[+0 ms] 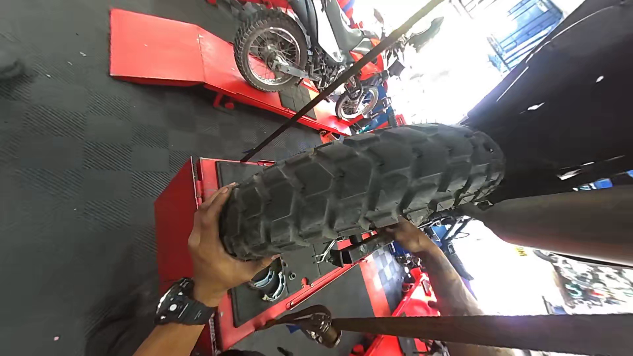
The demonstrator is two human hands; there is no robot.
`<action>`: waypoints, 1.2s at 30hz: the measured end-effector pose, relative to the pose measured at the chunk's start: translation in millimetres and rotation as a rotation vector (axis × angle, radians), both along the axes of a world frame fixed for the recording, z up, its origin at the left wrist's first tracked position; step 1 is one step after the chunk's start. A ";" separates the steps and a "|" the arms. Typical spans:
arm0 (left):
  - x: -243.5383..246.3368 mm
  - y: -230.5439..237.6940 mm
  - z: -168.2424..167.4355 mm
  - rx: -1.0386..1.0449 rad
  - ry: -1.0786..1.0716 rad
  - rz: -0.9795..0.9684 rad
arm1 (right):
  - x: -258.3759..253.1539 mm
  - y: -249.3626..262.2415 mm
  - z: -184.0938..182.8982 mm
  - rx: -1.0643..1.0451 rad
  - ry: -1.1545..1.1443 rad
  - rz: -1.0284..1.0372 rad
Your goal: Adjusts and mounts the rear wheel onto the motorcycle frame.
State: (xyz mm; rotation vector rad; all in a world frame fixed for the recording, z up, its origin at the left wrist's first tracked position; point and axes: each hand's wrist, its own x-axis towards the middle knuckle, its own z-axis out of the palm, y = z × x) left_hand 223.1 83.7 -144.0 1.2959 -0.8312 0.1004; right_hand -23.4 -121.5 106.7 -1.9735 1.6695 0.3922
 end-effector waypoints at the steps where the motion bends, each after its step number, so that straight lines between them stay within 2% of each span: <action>1: -0.9 -0.6 -5.1 -0.009 0.005 -0.001 | -12.1 -6.1 -6.4 -0.024 -0.059 0.039; 3: -2.5 -1.7 -14.4 -0.017 0.023 -0.005 | -44.5 -22.8 -24.4 -0.109 -0.176 0.133; 5: -4.2 -2.8 -23.4 -0.018 0.041 -0.009 | -57.9 -27.2 -29.7 -0.155 -0.239 0.134; 10: -9.7 -6.4 -45.5 -0.047 0.069 0.006 | -67.7 -27.4 -29.5 -0.163 -0.399 -0.060; 12: -11.7 -6.5 -52.6 -0.044 0.083 0.007 | -74.3 -31.7 -32.0 -0.168 -0.534 -0.025; 15: -15.9 -7.2 -62.8 -0.041 0.114 0.011 | -74.6 -28.8 -24.3 -0.134 -0.602 0.057; 17: -17.8 -8.0 -66.2 -0.057 0.141 0.000 | -41.9 -1.0 -0.8 -0.141 -0.560 0.063; 19: -19.9 -8.8 -70.0 -0.064 0.153 -0.011 | 50.3 62.2 53.7 -0.167 -0.280 -0.144; 20: -20.9 -9.2 -72.5 -0.061 0.157 -0.011 | 86.1 81.9 70.1 -0.201 -0.111 -0.214; 21: -21.4 -9.8 -74.6 -0.058 0.159 -0.008 | 97.8 86.7 73.5 -0.226 -0.020 -0.224; 22: -21.6 -10.3 -76.3 -0.053 0.161 -0.008 | 87.1 81.5 67.5 -0.244 -0.011 -0.152; 23: -21.5 -10.8 -77.2 -0.055 0.163 -0.004 | 46.3 62.1 46.0 -0.306 -0.119 0.039; 24: -21.4 -11.5 -77.3 -0.062 0.165 0.000 | -15.2 24.5 5.0 -0.466 -0.353 0.335; 25: -21.3 -12.1 -77.2 -0.073 0.168 -0.005 | -46.2 1.1 -14.6 -0.476 -0.360 0.387; 27: -21.8 -12.2 -75.8 -0.088 0.173 -0.014 | -62.2 -10.1 -25.8 -0.450 -0.260 0.343; 29: -21.3 -12.4 -75.8 -0.091 0.178 -0.008 | -63.9 -9.9 -36.6 -0.535 -0.238 0.417; 33: -23.0 -11.9 -73.9 -0.083 0.162 0.010 | -60.2 3.6 -57.3 -0.712 -0.325 0.362; 36: -23.1 -11.7 -71.5 -0.080 0.156 0.039 | -60.0 2.4 -65.3 -0.681 -0.489 0.323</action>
